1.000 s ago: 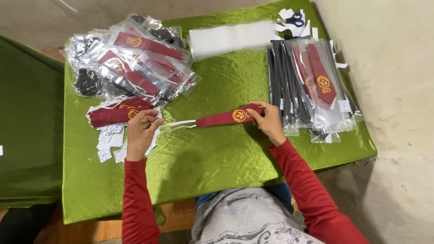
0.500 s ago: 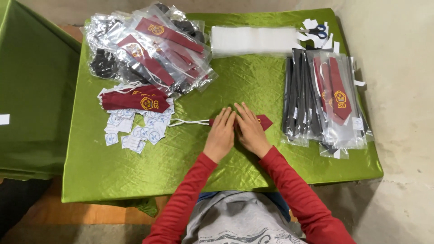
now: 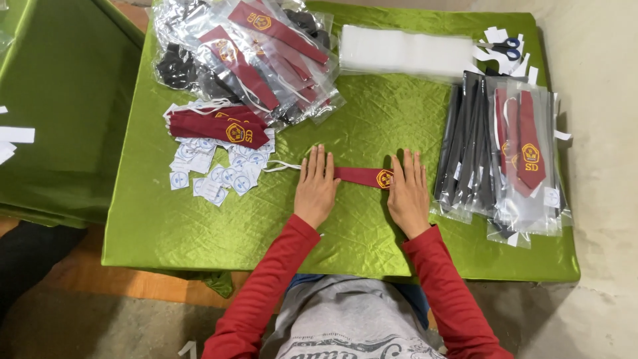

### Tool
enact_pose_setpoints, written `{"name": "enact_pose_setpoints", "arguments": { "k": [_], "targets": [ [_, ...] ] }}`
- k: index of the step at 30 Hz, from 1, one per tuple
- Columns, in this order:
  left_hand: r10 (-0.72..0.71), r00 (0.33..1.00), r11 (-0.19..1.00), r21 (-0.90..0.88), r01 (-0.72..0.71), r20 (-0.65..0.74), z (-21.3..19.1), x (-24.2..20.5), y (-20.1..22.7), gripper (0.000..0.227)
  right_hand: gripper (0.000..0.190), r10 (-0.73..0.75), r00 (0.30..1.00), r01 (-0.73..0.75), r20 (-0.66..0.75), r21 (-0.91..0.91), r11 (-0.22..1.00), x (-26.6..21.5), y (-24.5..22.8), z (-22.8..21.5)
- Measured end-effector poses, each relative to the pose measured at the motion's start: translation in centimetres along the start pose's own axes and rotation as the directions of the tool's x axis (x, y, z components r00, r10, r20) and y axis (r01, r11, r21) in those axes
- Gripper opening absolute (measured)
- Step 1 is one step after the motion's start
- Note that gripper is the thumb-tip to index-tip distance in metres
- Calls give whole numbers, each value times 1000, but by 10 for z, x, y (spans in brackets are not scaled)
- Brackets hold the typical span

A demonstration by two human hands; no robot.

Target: The person folds a maroon tie with a gold emblem and places it into a clear plastic bag. They smooth the bag and set it aside, then repeat the process with another tie. The workspace contains stacks of ties, bags, and small paper labels.

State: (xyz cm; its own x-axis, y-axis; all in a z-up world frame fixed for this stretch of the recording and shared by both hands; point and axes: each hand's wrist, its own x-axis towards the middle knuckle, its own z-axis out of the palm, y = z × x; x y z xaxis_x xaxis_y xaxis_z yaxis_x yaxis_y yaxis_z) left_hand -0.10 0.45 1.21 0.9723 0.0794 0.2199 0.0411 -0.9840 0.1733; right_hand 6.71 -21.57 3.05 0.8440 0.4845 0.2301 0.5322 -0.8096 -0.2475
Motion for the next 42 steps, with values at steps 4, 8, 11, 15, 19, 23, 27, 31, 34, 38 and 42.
{"name": "enact_pose_setpoints", "arguments": {
  "k": [4, 8, 11, 15, 19, 23, 27, 31, 34, 38, 42],
  "targets": [
    [122, 990, 985, -118, -129, -69, 19, 6, 42, 57, 49, -46, 999, 46, 1, 130, 991, 8, -18, 13],
    [167, 985, 968, -179, -173, -46, 26, 0, 52, 63, 55, -121, 990, 113, 69, 105, 988, 2, -18, 27],
    [172, 984, 977, -120, -177, -45, 15, -6, 28, 66, 52, -76, 992, 74, 100, 25, 997, -4, 1, 19],
    [93, 995, 993, -75, -95, -31, -2, -9, -6, 75, 49, 38, 996, -40, 76, 28, 999, -10, 24, 6],
    [73, 997, 996, -58, -75, -26, -1, -12, -11, 73, 47, 84, 996, -84, 16, 45, 995, -12, 28, 5],
    [35, 997, 990, -136, -43, -66, 11, -11, -15, 60, 45, 66, 980, -48, -186, 98, 994, -14, 47, 24],
    [-41, 990, 939, -345, -9, -136, 17, -8, -22, 35, 43, 62, 975, -33, -214, 134, 990, -15, 45, 20],
    [-72, 981, 950, -311, 13, -180, 31, 2, -34, 22, 45, 99, 986, -74, -131, 182, 981, -6, 45, 13],
    [-48, 989, 972, -234, 14, -140, 37, 12, -42, 21, 54, 134, 991, -124, -16, 289, 949, 5, 41, -4],
    [82, 984, 966, -232, -119, -161, 36, 20, -53, 18, 56, 134, 987, -158, 94, 345, 925, 12, 34, -24],
    [289, 917, 937, -118, -330, -275, 13, 31, -66, 6, 34, 68, 996, -39, -65, 370, 928, 19, 39, -33]
  ]
}}
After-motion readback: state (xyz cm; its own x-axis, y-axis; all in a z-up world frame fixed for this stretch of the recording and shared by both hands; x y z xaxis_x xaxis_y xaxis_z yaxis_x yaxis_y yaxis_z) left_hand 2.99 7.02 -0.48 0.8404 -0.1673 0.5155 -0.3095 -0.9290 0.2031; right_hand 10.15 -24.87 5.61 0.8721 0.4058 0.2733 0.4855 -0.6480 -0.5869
